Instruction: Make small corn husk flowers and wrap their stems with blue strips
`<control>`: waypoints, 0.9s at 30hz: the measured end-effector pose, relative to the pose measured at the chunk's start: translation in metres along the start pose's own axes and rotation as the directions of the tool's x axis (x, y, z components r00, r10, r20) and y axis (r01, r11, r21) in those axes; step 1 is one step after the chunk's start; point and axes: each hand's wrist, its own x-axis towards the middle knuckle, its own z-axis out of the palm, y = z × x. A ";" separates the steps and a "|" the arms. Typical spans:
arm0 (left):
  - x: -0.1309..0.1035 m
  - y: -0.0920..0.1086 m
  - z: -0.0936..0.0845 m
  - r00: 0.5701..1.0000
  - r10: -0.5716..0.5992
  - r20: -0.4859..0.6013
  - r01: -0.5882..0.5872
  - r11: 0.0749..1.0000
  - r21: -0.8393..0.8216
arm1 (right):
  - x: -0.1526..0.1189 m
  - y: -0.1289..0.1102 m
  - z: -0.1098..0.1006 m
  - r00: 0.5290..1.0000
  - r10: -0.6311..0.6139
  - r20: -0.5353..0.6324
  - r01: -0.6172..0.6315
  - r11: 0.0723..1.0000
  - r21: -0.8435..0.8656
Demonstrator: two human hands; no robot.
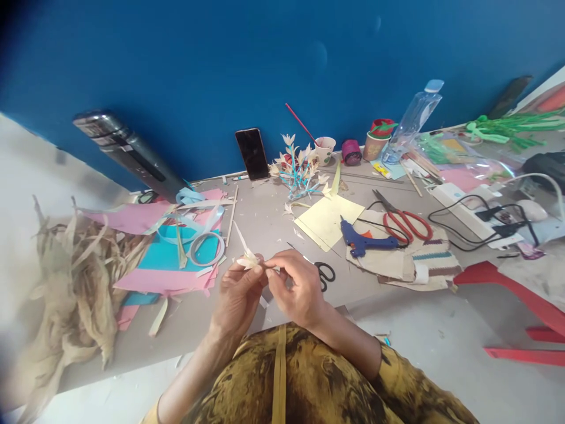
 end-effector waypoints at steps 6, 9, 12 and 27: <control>0.002 0.001 -0.007 0.997 -0.034 0.065 0.028 0.996 0.088 | 0.014 -0.001 -0.005 0.984 0.152 0.096 -0.161 0.982 0.099; 0.002 0.001 -0.009 0.997 -0.050 0.054 0.044 0.994 0.098 | 0.017 0.001 -0.004 0.980 0.155 0.127 -0.167 0.982 0.089; 0.002 0.002 -0.009 0.998 -0.050 0.035 0.048 0.996 0.079 | 0.016 0.001 -0.003 0.989 0.105 0.106 -0.108 0.994 0.022; 0.006 -0.001 -0.009 0.997 0.074 0.031 -0.075 0.997 0.037 | 0.016 -0.012 0.002 0.916 0.390 0.093 -0.396 0.916 0.058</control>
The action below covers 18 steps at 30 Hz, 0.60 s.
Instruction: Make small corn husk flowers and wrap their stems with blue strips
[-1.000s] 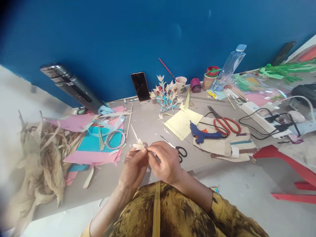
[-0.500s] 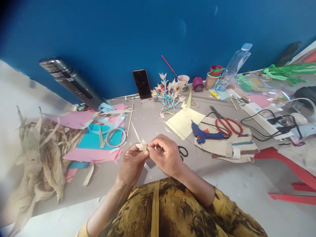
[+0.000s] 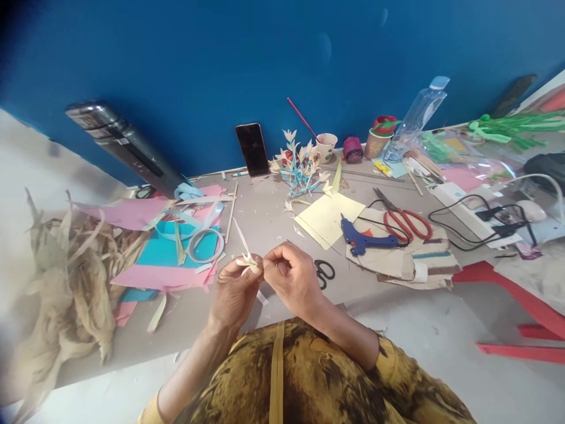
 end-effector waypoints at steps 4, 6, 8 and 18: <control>0.001 0.003 -0.006 0.998 0.060 0.023 -0.063 0.993 0.104 | 0.001 -0.004 -0.002 0.990 0.123 0.064 -0.129 0.987 0.100; 0.003 0.008 -0.009 0.995 0.046 0.091 -0.059 0.987 0.148 | 0.003 -0.003 -0.005 0.971 0.191 0.141 -0.214 0.963 0.166; 0.005 0.014 -0.013 0.987 0.008 0.160 -0.039 0.981 0.192 | 0.005 0.000 -0.008 0.935 0.257 0.246 -0.314 0.921 0.231; 0.005 0.022 -0.016 0.971 -0.116 0.211 0.044 0.947 0.318 | 0.010 0.017 -0.008 0.840 0.349 0.415 -0.522 0.727 0.447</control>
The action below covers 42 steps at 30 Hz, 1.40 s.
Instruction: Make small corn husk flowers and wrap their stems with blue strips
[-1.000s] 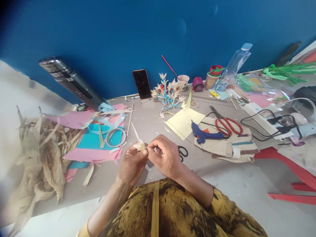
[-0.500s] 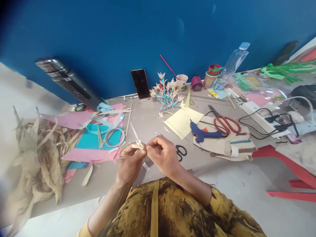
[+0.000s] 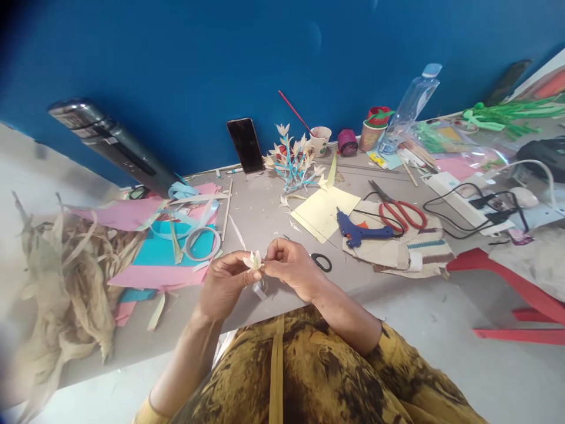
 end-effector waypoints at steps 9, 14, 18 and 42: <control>-0.003 0.001 0.011 0.988 0.139 -0.063 -0.141 0.989 -0.035 | -0.005 0.004 0.000 0.978 -0.207 -0.017 0.205 0.977 -0.054; -0.001 -0.001 0.014 0.993 0.116 -0.005 -0.116 0.985 -0.125 | -0.003 0.003 -0.001 0.982 -0.149 0.119 0.137 0.985 0.107; 0.005 0.000 0.013 0.995 0.095 -0.020 -0.097 0.987 -0.127 | -0.004 -0.009 0.003 0.967 -0.254 0.012 0.254 0.963 -0.095; 0.009 0.024 0.013 0.943 0.321 -0.091 -0.299 0.935 0.192 | 0.017 -0.015 0.013 0.952 -0.306 0.011 0.295 0.907 -0.301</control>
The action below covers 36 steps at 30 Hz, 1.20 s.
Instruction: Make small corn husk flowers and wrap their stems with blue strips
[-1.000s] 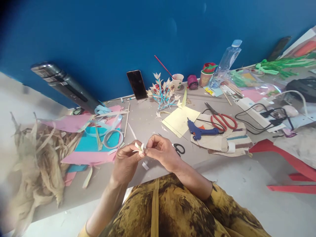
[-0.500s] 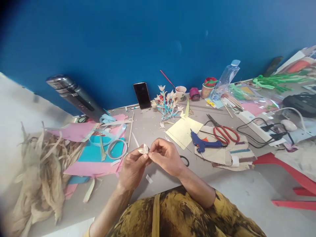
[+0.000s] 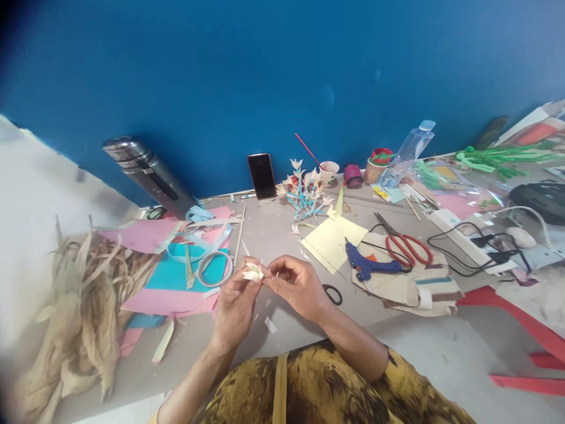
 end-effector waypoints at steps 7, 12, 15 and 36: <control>-0.010 0.008 0.012 0.994 0.080 -0.078 -0.079 0.997 0.016 | -0.010 -0.010 0.002 0.997 -0.015 0.073 0.014 1.000 0.008; -0.022 0.006 0.009 0.999 0.023 0.048 -0.018 0.995 -0.098 | -0.027 -0.012 0.000 0.997 -0.021 0.076 0.018 0.999 0.046; -0.032 0.003 0.008 0.986 -0.039 0.160 0.080 0.963 -0.258 | -0.037 -0.012 -0.005 0.996 -0.071 0.060 0.067 0.996 0.059; -0.008 -0.014 0.021 0.969 -0.244 0.026 0.242 0.936 -0.255 | -0.033 0.005 -0.014 0.994 -0.070 -0.086 0.045 0.964 -0.264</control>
